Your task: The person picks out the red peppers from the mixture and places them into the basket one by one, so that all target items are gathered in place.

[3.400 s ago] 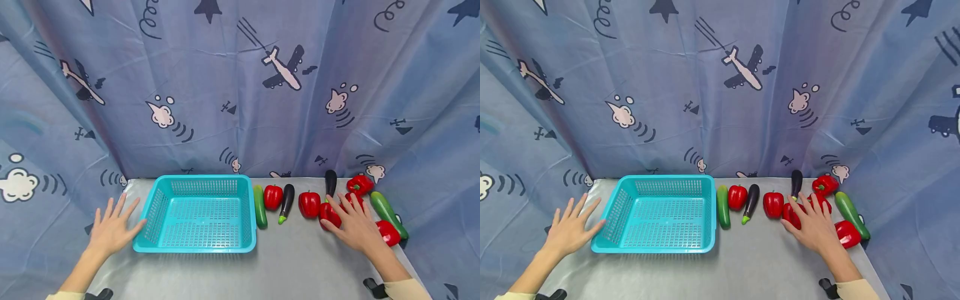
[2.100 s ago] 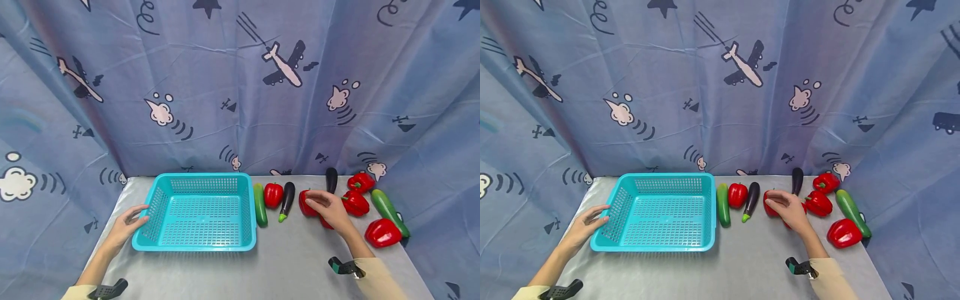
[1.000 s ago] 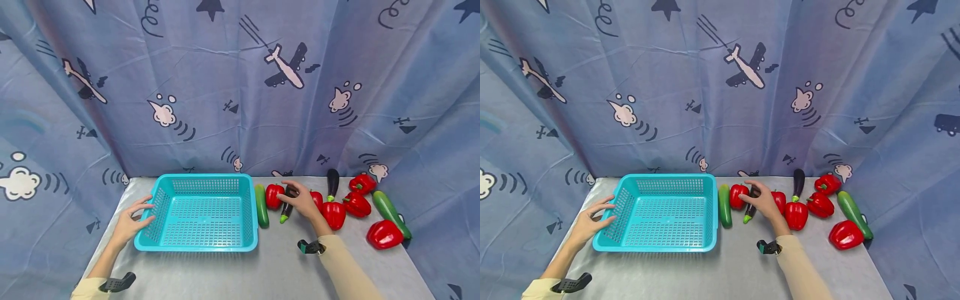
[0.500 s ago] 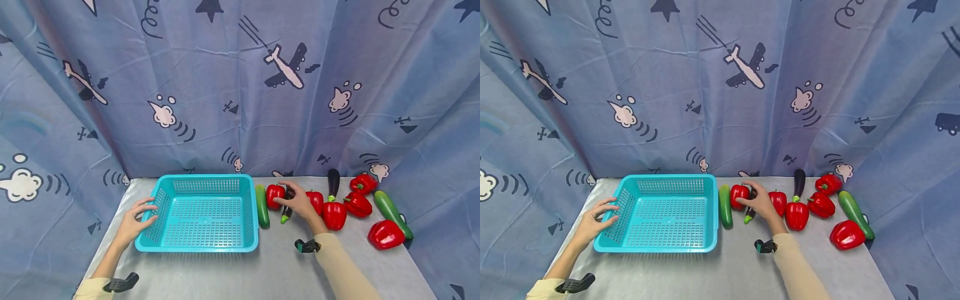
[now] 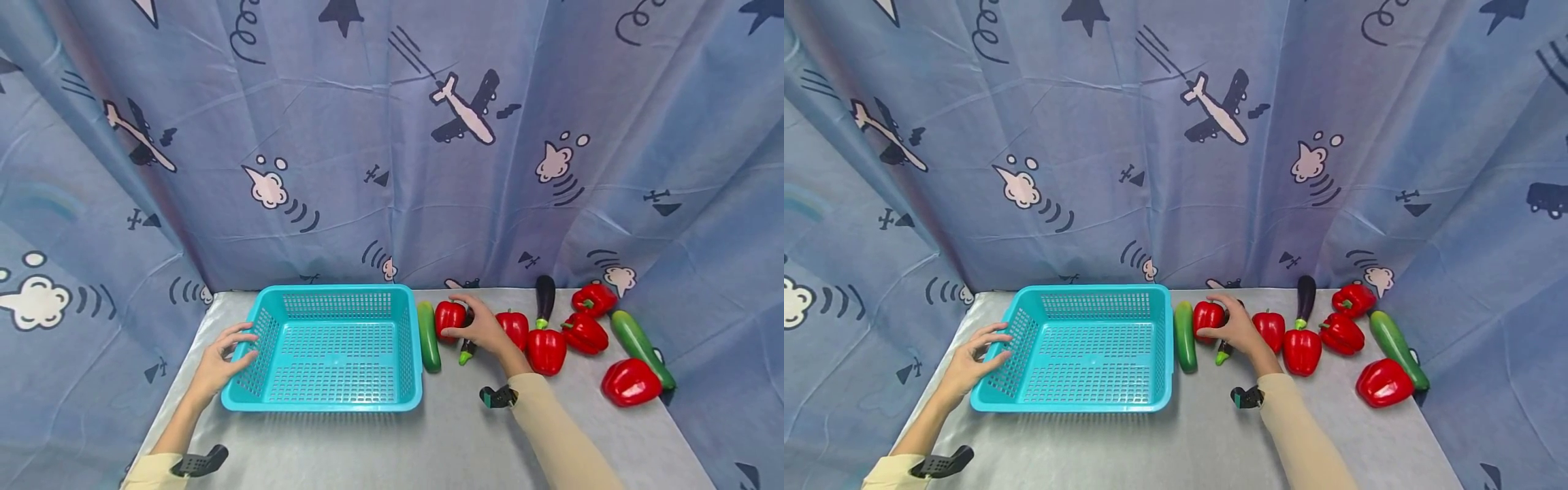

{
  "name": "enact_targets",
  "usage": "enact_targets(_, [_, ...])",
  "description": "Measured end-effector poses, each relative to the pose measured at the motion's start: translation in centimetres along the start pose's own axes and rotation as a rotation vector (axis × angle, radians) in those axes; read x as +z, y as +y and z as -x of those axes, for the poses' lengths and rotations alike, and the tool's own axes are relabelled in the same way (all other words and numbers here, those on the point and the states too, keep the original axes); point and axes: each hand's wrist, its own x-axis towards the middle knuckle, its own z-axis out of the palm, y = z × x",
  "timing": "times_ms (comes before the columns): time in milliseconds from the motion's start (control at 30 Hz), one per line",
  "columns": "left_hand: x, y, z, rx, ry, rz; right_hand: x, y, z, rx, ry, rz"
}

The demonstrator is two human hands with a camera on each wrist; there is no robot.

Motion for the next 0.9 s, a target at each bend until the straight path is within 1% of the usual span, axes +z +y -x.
enact_targets(167, [0.0, -0.2, 0.0, 0.015, 0.008, 0.002, 0.2, 0.0, 0.1, 0.029, -0.025, 0.008])
enact_targets(233, [0.1, -1.2, -0.1, 0.02, 0.011, 0.02, 0.3, 0.0, 0.1, 0.028, -0.024, 0.012])
enact_targets(300, [0.2, -1.1, -0.1, 0.016, 0.016, 0.03, 0.3, 0.1, 0.1, 0.025, -0.022, 0.025])
enact_targets(400, [0.3, -0.2, 0.0, 0.011, 0.026, 0.024, 0.5, 0.1, -0.1, 0.005, -0.023, 0.045])
enact_targets(567, [0.1, 2.3, 0.3, 0.016, 0.044, 0.016, 0.6, 0.0, -0.3, -0.016, -0.04, 0.085])
enact_targets(633, [-0.1, 3.0, 0.4, 0.018, 0.043, 0.021, 0.7, 0.1, -0.4, -0.016, -0.046, 0.104])
enact_targets(733, [-0.1, 3.4, 0.4, 0.015, 0.034, 0.025, 0.9, 0.2, -0.5, -0.015, -0.054, 0.127])
enact_targets(900, [0.0, 3.3, 0.3, 0.003, 0.029, 0.032, 1.1, 0.3, -0.5, -0.026, -0.062, 0.157])
